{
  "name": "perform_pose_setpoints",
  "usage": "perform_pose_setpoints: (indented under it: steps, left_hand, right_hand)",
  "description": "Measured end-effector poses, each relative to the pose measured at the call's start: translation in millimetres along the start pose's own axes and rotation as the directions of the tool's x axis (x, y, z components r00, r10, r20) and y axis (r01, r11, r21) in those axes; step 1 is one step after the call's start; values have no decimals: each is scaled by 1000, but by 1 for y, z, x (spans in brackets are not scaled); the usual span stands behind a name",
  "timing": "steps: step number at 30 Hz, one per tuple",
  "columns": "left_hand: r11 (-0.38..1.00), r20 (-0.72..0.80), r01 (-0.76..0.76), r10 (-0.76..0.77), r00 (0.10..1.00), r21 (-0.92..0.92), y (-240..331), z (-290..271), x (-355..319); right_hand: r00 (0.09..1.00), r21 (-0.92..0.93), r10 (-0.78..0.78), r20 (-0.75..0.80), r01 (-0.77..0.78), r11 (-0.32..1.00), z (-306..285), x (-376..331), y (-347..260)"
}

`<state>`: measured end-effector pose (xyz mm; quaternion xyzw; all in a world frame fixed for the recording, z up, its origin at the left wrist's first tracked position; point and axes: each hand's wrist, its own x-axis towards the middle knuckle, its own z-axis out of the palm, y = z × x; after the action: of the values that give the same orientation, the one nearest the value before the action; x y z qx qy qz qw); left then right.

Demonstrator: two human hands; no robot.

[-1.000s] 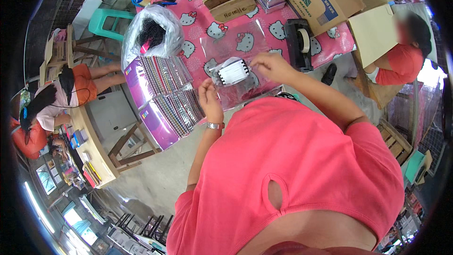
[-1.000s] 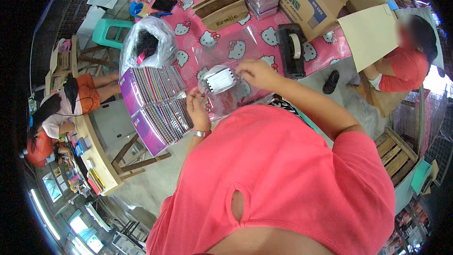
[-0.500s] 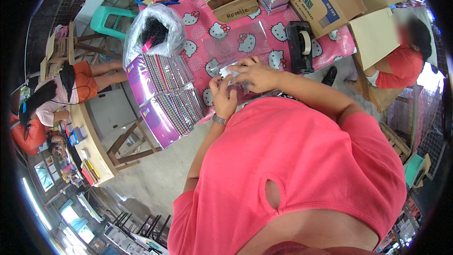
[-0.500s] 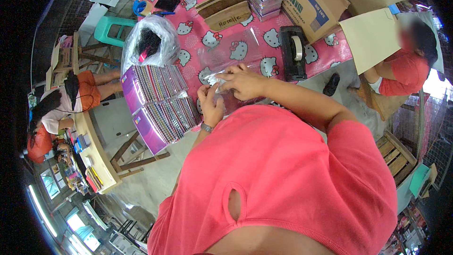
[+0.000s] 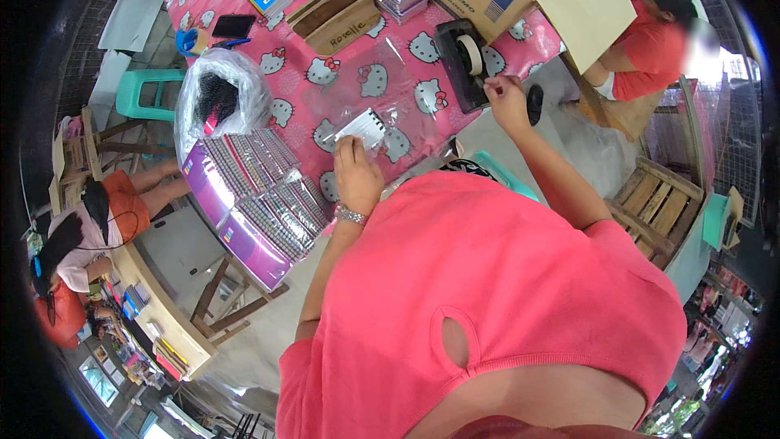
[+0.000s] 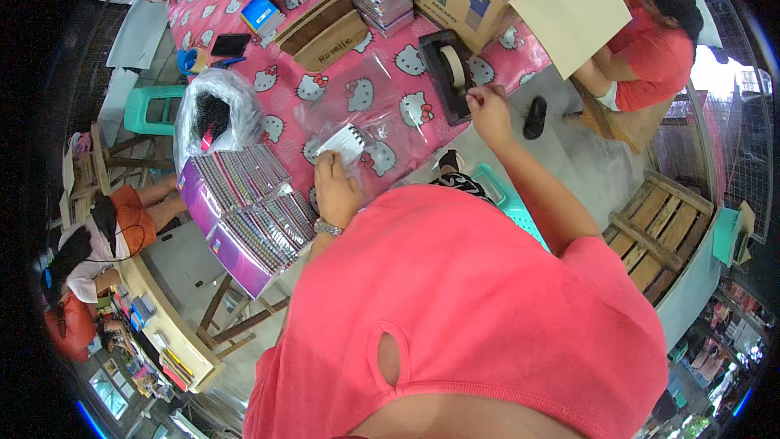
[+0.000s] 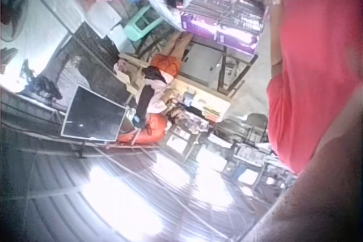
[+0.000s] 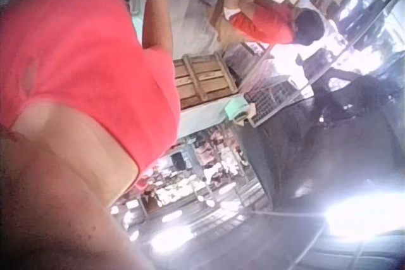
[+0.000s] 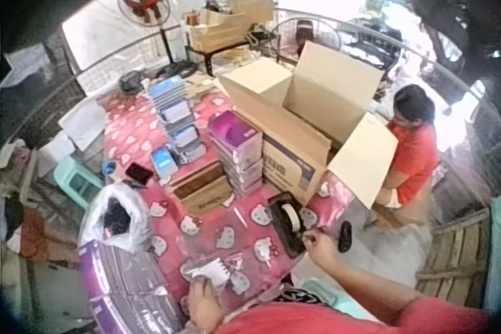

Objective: The person places individual notebooks into clear plastic bags, seals the bags with tape, and then puts the packaged notebooks into a shipping box.

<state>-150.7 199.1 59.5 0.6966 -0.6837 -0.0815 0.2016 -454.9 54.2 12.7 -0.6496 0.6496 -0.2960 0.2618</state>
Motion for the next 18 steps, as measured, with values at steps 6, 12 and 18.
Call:
perform_pose_setpoints:
  steps: [6,12,18]
  left_hand:
    - [1000,18,-21,21,1000,0,-6,2,-1]
    - [999,20,32,-31,999,-8,-6,2,-4]
    - [995,21,89,-88,996,-52,-6,5,-8]
  right_hand:
    - [953,-3,288,96,-289,957,0,-1,7]
    - [895,633,323,308,-446,633,10,-29,20]
    - [677,711,420,604,-696,99,0,-72,14]
